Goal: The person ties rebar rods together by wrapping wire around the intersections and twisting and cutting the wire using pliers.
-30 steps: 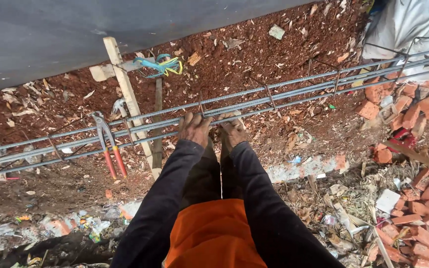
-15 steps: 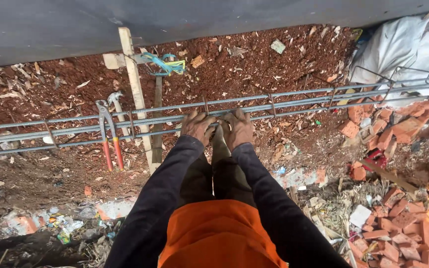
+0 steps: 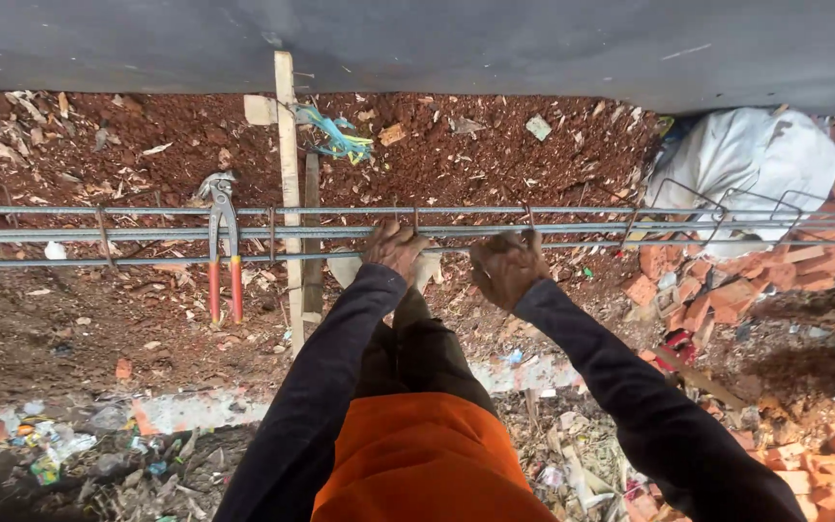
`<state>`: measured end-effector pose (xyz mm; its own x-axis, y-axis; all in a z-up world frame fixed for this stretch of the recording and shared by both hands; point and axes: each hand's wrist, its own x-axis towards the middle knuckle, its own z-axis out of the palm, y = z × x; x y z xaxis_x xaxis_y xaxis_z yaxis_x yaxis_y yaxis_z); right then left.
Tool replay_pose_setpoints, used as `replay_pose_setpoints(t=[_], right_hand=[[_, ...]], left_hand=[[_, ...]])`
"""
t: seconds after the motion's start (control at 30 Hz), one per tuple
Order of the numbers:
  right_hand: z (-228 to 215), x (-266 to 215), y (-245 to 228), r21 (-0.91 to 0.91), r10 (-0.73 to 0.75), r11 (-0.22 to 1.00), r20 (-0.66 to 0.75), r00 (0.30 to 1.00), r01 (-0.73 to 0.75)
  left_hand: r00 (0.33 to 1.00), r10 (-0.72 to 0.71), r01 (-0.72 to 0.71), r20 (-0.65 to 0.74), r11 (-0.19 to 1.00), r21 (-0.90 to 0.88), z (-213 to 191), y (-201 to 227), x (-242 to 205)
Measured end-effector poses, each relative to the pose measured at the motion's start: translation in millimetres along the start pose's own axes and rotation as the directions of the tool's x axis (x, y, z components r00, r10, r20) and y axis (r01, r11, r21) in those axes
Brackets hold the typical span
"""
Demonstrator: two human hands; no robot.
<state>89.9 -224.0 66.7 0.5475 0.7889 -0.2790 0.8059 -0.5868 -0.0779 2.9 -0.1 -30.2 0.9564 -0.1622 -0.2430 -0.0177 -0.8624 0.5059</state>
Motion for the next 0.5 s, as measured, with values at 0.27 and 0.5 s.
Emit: replay_pose_setpoints(t=[0.27, 0.5], right_hand=[[-41.9, 18.2, -78.0, 0.285, 0.193, 0.911, 0.344, 0.919, -0.298], [-32.5, -48.8, -108.0, -0.323, -0.242, 0.841, 0.492, 0.836, 0.434]], left_hand=[[0.991, 0.053, -0.052, -0.123, 0.999, 0.013, 1.7, 1.3, 1.1], [0.999, 0.03, -0.03, 0.014, 0.999, -0.037, 30.9, -16.6, -0.6]])
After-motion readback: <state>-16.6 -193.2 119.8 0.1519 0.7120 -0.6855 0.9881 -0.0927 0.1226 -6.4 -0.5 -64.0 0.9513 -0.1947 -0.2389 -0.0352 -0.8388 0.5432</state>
